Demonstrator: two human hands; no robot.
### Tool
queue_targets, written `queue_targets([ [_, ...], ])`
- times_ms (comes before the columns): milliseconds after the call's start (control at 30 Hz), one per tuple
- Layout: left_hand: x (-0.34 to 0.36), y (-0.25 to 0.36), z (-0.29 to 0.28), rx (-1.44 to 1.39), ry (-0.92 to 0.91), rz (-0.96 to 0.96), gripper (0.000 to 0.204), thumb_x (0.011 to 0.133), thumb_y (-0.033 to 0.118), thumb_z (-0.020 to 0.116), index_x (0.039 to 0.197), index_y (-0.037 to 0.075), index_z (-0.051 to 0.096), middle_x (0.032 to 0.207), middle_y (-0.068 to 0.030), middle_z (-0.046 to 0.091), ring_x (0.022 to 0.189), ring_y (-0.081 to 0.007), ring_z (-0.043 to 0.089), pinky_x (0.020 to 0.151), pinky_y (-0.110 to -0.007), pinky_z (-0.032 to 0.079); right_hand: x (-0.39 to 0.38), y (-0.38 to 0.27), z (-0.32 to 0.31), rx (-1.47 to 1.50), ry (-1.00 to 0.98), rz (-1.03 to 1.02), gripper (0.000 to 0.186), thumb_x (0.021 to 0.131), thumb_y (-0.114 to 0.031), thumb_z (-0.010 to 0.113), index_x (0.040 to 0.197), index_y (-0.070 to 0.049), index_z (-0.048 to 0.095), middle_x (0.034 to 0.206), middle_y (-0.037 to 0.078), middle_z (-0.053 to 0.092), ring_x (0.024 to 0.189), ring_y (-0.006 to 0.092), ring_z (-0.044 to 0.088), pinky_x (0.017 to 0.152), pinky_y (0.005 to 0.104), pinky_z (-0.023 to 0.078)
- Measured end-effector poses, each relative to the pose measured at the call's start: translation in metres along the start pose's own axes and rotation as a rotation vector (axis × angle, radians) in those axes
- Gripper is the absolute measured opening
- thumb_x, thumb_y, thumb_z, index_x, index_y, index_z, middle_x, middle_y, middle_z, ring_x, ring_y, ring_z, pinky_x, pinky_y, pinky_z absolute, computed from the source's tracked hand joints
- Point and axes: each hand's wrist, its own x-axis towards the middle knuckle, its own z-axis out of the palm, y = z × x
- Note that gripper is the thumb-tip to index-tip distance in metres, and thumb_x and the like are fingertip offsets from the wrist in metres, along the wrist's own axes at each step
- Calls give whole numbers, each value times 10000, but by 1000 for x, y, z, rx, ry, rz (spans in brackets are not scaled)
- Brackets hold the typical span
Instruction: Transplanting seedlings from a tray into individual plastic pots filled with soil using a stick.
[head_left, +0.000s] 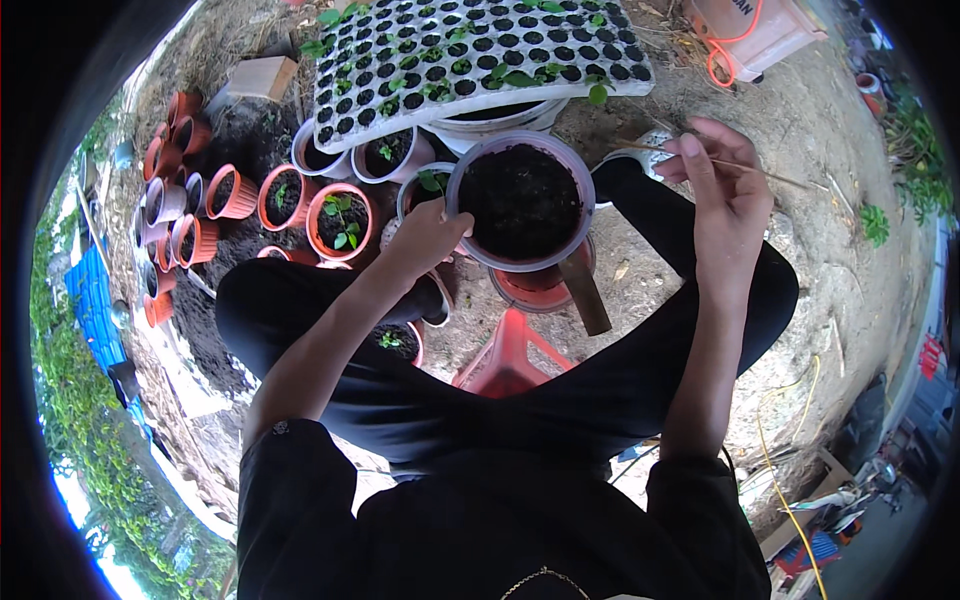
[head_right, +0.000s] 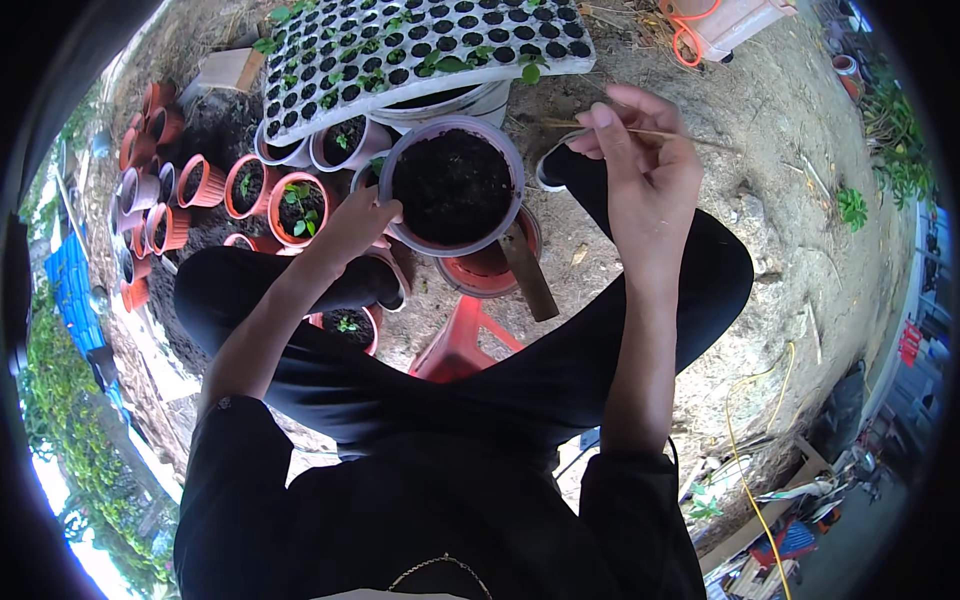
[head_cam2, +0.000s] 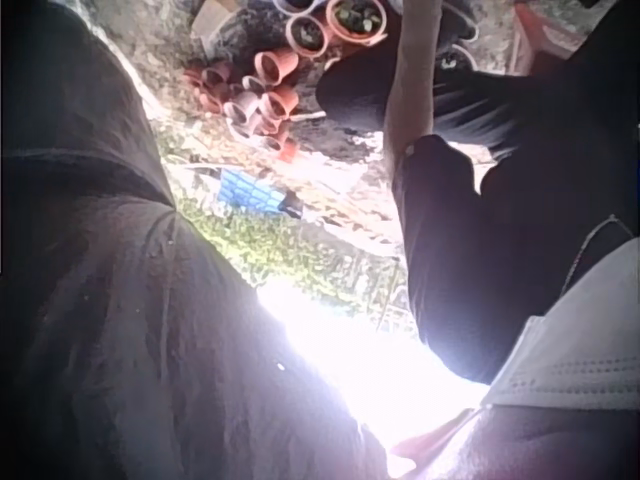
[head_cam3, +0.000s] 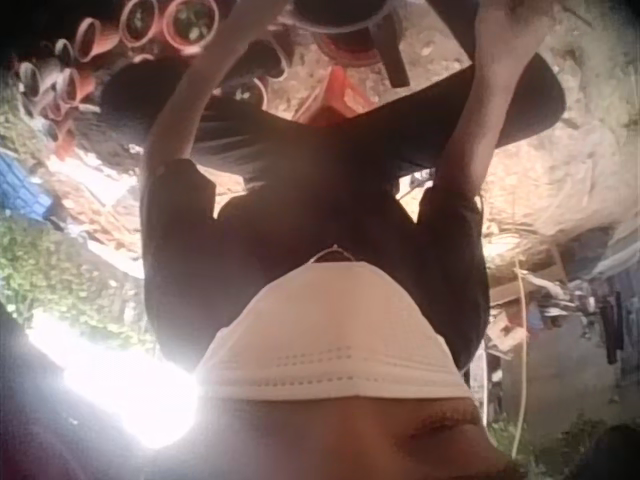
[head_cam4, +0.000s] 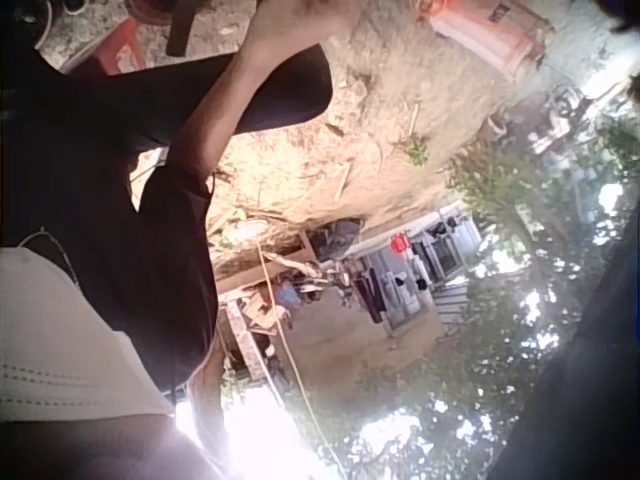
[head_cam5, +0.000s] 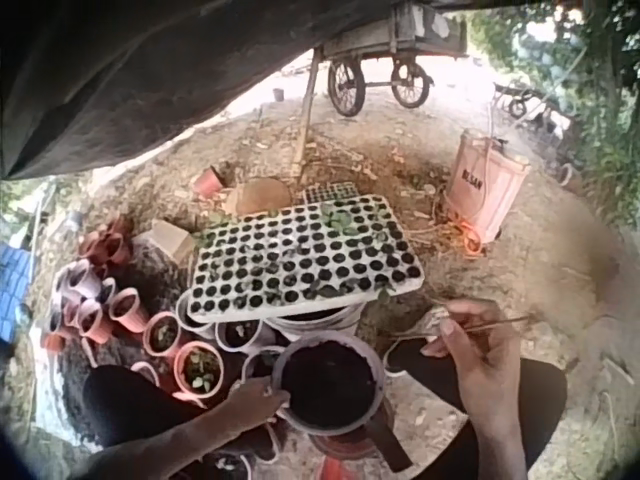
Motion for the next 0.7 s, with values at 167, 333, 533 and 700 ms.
queue_targets([
  [167, -4, -9, 9, 153, 109, 127, 370, 878, 296, 623, 1045, -33, 652, 930, -206, 706, 927, -346, 694, 904, -445, 521, 0, -1, 7, -54, 55, 28, 242, 1028, -133, 628, 1203, 32, 604, 884, 102, 730, 720, 123, 695, 687, 235, 541],
  [333, -4, -8, 9, 71, 109, 43, 368, 887, 290, 607, 1071, -28, 633, 938, -193, 701, 887, -324, 698, 880, -425, 533, -1, 10, 11, -173, 64, 57, 227, 1035, -149, 618, 1168, 35, 613, 859, 98, 726, 673, 102, 658, 630, 236, 518],
  [533, 0, 7, 5, -59, 28, -45, 299, 897, 259, 601, 1068, 20, 657, 976, -119, 676, 887, -212, 700, 808, -359, 591, -13, 73, -4, -725, -364, 38, 190, 1012, -187, 588, 1042, -23, 679, 802, 167, 700, 689, 283, 714, 633, 379, 535],
  [700, -5, 8, 7, -186, 43, -78, 286, 928, 254, 606, 1099, 33, 669, 983, -113, 698, 888, -210, 727, 841, -312, 573, -29, 97, 15, -931, -845, 256, 246, 971, -252, 646, 982, -10, 692, 748, 153, 703, 685, 278, 729, 658, 413, 555],
])
